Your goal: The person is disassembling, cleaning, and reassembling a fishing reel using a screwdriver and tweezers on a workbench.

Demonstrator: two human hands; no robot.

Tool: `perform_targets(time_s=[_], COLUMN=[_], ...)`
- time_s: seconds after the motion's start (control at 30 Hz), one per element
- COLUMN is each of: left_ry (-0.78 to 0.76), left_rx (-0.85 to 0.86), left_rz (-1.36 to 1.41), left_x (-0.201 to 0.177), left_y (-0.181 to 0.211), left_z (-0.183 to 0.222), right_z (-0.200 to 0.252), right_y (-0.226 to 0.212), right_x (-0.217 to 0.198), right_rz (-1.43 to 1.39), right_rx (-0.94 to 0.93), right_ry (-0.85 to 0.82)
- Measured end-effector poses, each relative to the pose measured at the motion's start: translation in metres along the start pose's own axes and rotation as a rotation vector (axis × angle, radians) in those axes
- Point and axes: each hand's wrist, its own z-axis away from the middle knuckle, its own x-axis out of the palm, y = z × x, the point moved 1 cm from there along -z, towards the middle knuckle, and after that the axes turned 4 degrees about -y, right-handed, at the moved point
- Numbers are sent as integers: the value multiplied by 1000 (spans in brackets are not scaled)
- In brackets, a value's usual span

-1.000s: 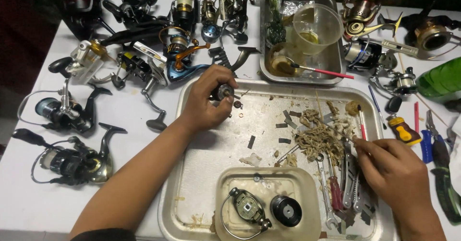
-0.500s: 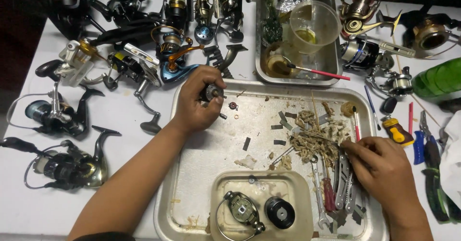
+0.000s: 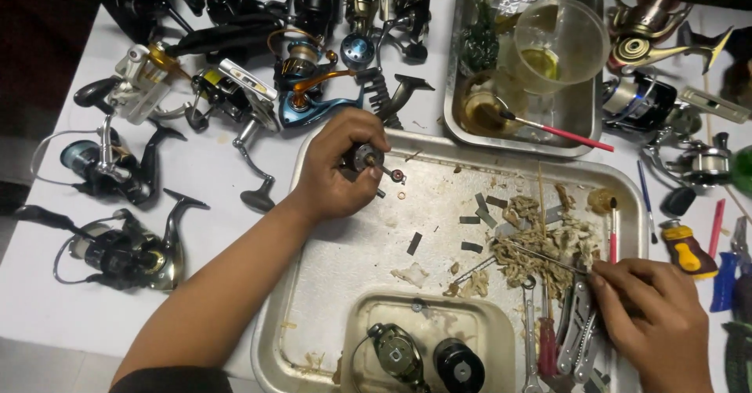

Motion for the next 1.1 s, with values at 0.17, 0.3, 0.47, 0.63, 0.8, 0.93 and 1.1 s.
perform_targets(time_s=[0.17,0.3,0.47,0.63,0.8,0.93,1.1], left_ry=[-4,-3,-6,-19,-77,-76,-276], left_rx=[-2,17,18,7,-31,10,-133], left_rz=[8,11,-6,-35,-29,-40,-113], left_x=[-2,-2,1,1,0,-1,-8], left_y=[3,2,-1,3,4,8,24], left_z=[-2,-2,1,-1,-2,-5,-15], right_z=[-1,10,28,34,28,22,20], right_y=[-12,3,19,37,18,-2,16], right_x=[-8,-3,7,13,7,-6,-25], right_rz=[-46,-10,-94,-51,2,-4,-21], right_rx=[79,116,241,218,328,300,241], right_ry=[-6,4,125,162,108,161,96])
